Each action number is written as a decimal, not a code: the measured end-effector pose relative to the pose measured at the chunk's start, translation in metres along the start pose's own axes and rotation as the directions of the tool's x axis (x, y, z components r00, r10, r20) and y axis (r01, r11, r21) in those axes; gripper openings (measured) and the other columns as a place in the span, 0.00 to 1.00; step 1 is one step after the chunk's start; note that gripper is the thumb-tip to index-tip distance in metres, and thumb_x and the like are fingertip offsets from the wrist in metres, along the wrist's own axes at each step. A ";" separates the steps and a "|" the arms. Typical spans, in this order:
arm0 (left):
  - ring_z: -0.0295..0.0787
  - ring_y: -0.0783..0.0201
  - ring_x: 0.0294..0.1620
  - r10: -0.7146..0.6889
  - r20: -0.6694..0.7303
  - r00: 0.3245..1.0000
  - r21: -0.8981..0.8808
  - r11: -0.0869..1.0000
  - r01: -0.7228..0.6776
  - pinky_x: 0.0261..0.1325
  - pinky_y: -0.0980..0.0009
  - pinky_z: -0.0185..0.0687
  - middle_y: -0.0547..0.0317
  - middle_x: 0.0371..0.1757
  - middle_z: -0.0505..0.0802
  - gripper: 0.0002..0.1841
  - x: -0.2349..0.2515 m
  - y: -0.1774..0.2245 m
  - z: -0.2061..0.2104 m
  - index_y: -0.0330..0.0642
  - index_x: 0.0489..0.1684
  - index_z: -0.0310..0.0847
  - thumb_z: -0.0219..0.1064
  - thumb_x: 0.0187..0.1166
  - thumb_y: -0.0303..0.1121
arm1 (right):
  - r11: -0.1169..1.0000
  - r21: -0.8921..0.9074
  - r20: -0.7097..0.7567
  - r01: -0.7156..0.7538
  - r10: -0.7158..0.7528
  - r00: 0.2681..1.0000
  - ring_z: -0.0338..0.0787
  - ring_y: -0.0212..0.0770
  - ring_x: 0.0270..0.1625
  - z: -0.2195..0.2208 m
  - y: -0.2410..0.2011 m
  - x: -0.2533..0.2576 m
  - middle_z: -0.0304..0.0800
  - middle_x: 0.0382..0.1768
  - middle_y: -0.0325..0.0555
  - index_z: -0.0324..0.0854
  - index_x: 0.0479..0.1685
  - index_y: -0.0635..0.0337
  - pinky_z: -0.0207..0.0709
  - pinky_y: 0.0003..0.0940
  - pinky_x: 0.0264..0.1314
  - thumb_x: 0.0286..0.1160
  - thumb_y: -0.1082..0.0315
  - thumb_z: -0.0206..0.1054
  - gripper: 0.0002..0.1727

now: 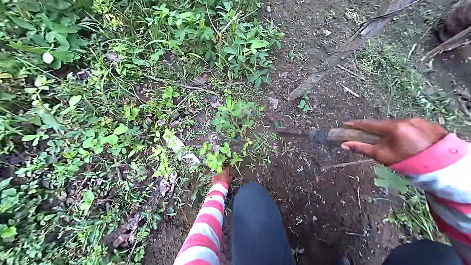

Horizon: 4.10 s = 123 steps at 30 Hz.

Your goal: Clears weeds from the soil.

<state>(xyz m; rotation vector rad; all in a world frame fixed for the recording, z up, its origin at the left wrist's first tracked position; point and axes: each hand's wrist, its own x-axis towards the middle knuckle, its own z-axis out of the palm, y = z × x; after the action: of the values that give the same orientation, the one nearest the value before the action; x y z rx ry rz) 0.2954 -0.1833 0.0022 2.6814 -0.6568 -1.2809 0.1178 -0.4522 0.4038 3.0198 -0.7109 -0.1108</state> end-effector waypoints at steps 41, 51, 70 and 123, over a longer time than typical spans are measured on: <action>0.77 0.25 0.78 -0.341 -0.283 0.896 0.077 0.923 0.376 0.64 0.30 0.82 0.30 0.83 0.76 0.40 0.017 0.038 -0.039 0.42 0.94 0.55 0.70 0.81 0.37 | 0.952 0.284 0.183 -0.118 0.067 0.981 0.86 0.79 0.62 0.106 0.051 0.165 0.90 0.55 0.73 0.89 0.62 0.51 0.70 0.82 0.57 0.71 0.49 0.77 0.24; 0.86 0.33 0.72 -0.533 -0.140 0.834 -0.012 0.843 0.537 0.71 0.29 0.76 0.33 0.67 0.90 0.27 -0.018 0.083 -0.002 0.39 0.70 0.84 0.64 0.81 0.50 | 0.945 0.326 0.223 -0.034 -0.042 0.974 0.86 0.78 0.62 0.105 0.064 0.163 0.89 0.57 0.73 0.88 0.63 0.53 0.72 0.80 0.56 0.73 0.50 0.73 0.24; 0.81 0.30 0.77 -0.564 -0.063 0.823 -0.068 0.826 0.560 0.73 0.31 0.77 0.28 0.82 0.77 0.33 -0.027 0.051 0.019 0.36 0.84 0.70 0.69 0.81 0.44 | 0.943 0.333 0.189 0.027 -0.095 0.977 0.84 0.80 0.64 0.107 0.065 0.156 0.88 0.57 0.75 0.87 0.64 0.57 0.71 0.81 0.58 0.75 0.51 0.72 0.25; 0.85 0.35 0.74 -0.457 -0.007 0.889 -0.110 0.884 0.454 0.71 0.35 0.80 0.29 0.72 0.86 0.29 0.005 0.172 0.033 0.31 0.77 0.73 0.63 0.86 0.46 | 0.953 0.301 0.213 0.030 -0.098 0.972 0.85 0.72 0.67 0.107 0.066 0.154 0.90 0.60 0.67 0.88 0.65 0.51 0.72 0.75 0.63 0.77 0.47 0.70 0.24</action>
<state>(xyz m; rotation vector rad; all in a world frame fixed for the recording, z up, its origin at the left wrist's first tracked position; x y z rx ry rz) 0.2150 -0.3374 0.0229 2.8577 0.0639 -1.3102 0.2178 -0.5822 0.2914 3.3567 -0.6998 -0.3910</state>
